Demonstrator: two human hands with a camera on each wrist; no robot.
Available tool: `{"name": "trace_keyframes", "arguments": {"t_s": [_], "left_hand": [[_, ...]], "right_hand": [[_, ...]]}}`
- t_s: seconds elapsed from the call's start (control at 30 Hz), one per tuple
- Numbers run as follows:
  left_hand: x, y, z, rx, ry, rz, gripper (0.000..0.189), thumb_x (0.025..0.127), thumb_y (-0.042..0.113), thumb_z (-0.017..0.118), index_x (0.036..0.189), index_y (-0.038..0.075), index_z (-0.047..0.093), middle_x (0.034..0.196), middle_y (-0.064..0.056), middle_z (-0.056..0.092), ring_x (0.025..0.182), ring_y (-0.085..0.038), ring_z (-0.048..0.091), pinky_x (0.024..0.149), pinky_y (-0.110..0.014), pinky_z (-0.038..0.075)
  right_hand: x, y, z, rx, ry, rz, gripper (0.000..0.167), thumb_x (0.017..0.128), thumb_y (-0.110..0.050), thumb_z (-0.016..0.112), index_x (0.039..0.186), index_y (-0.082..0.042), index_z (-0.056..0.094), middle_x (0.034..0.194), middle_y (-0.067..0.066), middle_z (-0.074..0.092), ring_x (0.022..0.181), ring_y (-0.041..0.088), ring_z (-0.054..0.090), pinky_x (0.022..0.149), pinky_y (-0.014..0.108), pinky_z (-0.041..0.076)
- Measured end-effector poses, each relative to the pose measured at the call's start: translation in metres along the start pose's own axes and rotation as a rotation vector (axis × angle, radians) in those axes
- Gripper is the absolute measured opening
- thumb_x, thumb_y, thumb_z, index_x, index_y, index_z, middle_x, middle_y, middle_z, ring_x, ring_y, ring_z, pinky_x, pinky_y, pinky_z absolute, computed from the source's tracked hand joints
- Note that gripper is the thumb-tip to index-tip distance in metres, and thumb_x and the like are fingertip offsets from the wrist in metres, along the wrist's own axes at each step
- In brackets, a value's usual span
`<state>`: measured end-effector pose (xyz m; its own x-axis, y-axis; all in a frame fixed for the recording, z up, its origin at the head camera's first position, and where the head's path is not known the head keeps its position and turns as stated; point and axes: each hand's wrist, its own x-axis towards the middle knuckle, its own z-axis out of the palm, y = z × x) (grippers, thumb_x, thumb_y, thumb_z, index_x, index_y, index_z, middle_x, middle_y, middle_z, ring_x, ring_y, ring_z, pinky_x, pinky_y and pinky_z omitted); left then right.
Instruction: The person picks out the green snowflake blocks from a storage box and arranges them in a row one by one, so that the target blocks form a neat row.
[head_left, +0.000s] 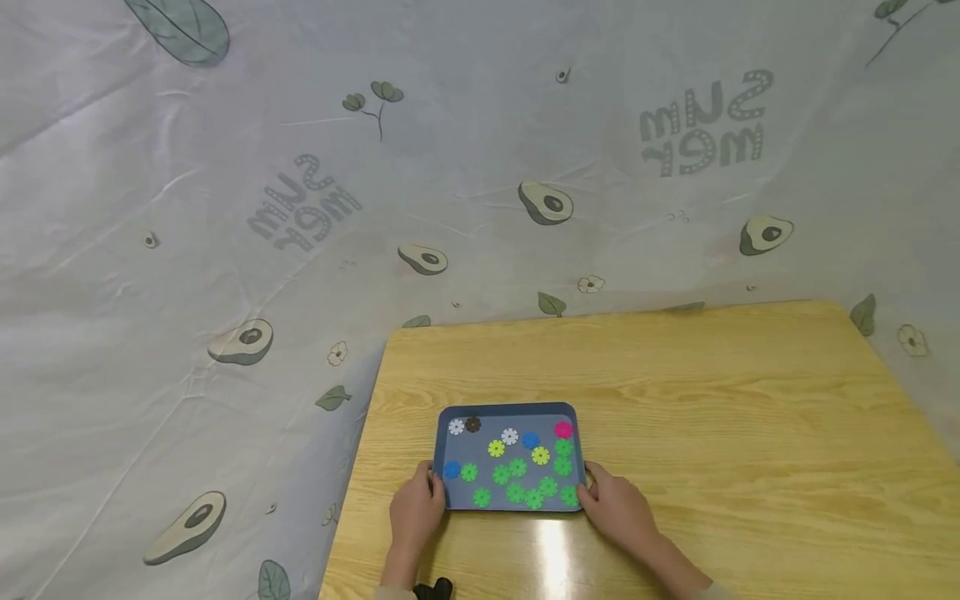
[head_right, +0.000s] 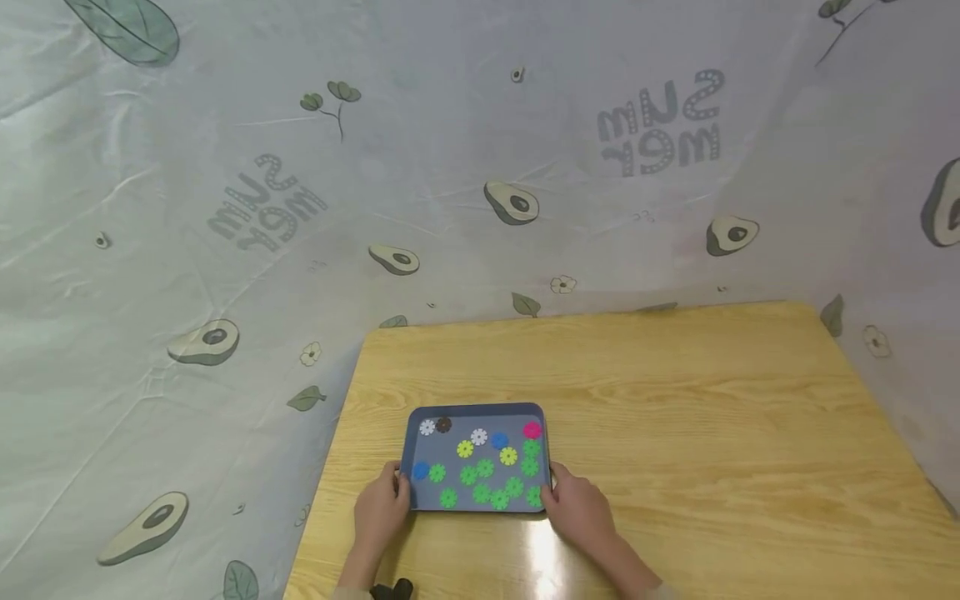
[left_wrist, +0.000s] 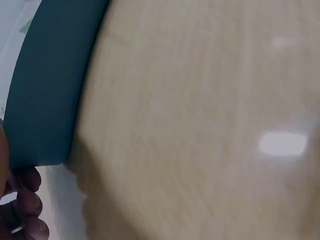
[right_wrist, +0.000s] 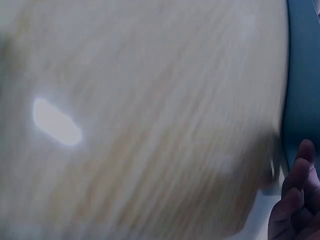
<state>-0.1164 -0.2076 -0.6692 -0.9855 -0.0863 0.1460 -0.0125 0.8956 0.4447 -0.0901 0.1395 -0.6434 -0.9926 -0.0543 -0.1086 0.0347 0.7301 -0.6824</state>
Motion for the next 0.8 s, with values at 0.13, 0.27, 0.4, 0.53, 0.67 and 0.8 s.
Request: {"name": "trace_keyframes", "arguments": {"t_s": [0.13,0.27,0.4,0.53,0.67,0.8], "left_hand": [[0.012,0.013,0.006,0.026,-0.023,0.008,0.024,0.1,0.018,0.062,0.117,0.003,0.071,0.063,0.0,0.061,0.048,-0.01,0.046,0.046,-0.034,0.039],[0.024,0.026,0.013,0.05,-0.037,0.0,0.025,0.1,0.018,0.062,0.118,0.003,0.07,0.065,-0.004,0.062,0.048,-0.014,0.049,0.045,-0.037,0.04],[0.033,0.036,0.019,0.052,-0.027,0.003,0.023,0.1,0.018,0.062,0.116,0.003,0.069,0.065,-0.005,0.062,0.049,-0.018,0.052,0.044,-0.038,0.039],[0.041,0.042,0.024,0.046,-0.034,-0.014,0.024,0.1,0.019,0.061,0.118,0.005,0.068,0.067,-0.005,0.063,0.05,-0.019,0.055,0.045,-0.038,0.04],[0.045,0.046,0.029,0.038,-0.03,-0.04,0.024,0.1,0.021,0.06,0.117,0.007,0.068,0.069,-0.006,0.066,0.052,-0.022,0.058,0.046,-0.039,0.041],[0.046,0.05,0.032,0.023,-0.01,-0.045,0.022,0.1,0.02,0.06,0.115,0.006,0.068,0.068,-0.008,0.064,0.051,-0.024,0.058,0.045,-0.04,0.04]], "right_hand": [[0.008,0.009,-0.008,0.002,0.005,0.01,0.051,0.097,-0.02,0.066,0.138,0.009,0.059,0.057,-0.008,0.046,0.049,0.008,0.037,0.046,0.024,0.026],[0.016,0.018,-0.016,0.006,0.01,0.02,0.05,0.098,-0.021,0.064,0.138,0.008,0.058,0.059,-0.007,0.048,0.05,0.009,0.039,0.048,0.026,0.028],[0.026,0.023,-0.024,0.009,0.025,0.023,0.049,0.099,-0.022,0.063,0.137,0.008,0.059,0.062,-0.006,0.05,0.052,0.01,0.041,0.05,0.028,0.03],[0.033,0.027,-0.029,0.017,0.037,0.016,0.049,0.099,-0.022,0.063,0.137,0.009,0.059,0.065,-0.006,0.054,0.054,0.012,0.045,0.051,0.029,0.033],[0.04,0.032,-0.032,0.022,0.029,0.023,0.05,0.1,-0.023,0.064,0.138,0.009,0.058,0.07,-0.005,0.057,0.057,0.013,0.05,0.054,0.031,0.038],[0.047,0.033,-0.037,0.017,0.001,0.042,0.054,0.102,-0.03,0.063,0.14,0.008,0.056,0.072,-0.003,0.059,0.059,0.014,0.051,0.055,0.032,0.04]]}}
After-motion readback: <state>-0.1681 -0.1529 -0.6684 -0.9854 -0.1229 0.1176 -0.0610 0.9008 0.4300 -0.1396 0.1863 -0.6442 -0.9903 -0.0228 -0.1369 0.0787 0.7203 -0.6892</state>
